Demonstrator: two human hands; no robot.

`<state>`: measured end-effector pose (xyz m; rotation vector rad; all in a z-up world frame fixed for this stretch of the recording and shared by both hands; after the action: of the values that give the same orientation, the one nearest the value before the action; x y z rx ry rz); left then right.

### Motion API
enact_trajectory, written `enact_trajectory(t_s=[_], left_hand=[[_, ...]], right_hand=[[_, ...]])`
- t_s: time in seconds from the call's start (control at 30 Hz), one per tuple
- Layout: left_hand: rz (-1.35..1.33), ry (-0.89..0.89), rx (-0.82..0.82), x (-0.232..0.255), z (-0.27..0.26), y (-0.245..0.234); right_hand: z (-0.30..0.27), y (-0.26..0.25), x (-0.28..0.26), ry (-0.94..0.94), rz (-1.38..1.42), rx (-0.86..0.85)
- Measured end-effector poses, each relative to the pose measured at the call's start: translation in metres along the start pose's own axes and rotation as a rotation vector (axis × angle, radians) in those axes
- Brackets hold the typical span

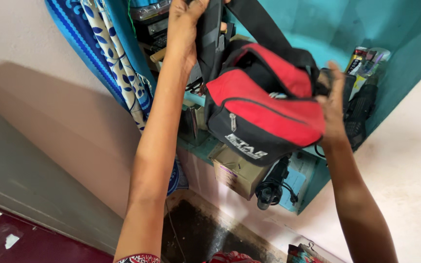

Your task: The person assembles a corded drill by attaching the chuck and tightening it with a wrench. The person then places the drill and wrench on a shelf and puts a small bag on the bed.

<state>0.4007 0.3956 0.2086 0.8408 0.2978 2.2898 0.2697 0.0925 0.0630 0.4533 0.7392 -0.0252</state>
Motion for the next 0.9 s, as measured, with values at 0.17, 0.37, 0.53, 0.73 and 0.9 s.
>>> enact_trajectory(t_s=[0.17, 0.37, 0.53, 0.73, 0.9], left_hand=[[0.027, -0.005, -0.106, -0.008, -0.010, 0.009], [0.090, -0.042, -0.280, -0.001, -0.026, -0.004], [0.059, -0.114, -0.131, -0.026, -0.030, -0.045], [0.718, -0.064, -0.097, -0.068, -0.029, -0.087], [1.472, 0.043, -0.223, -0.052, -0.067, -0.071]], right_hand=[[-0.016, 0.006, 0.018, 0.203, 0.007, 0.019], [-0.015, 0.015, 0.012, 0.173, 0.035, -0.107], [-0.011, 0.027, 0.005, 0.063, 0.085, -0.099], [-0.015, 0.053, 0.010, -0.159, -0.124, -0.026], [-0.012, 0.077, 0.024, -0.123, -0.132, 0.098]])
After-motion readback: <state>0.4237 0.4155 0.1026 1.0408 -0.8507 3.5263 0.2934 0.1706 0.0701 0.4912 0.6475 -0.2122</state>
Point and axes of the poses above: each hand's wrist, its own z-axis towards the middle knuckle, its own y-axis out of the palm, x = y × z, the point moved 4 cm from there along z, towards the middle knuckle, and after that the axes turned 14 degrees about x, right-handed, at the moved point
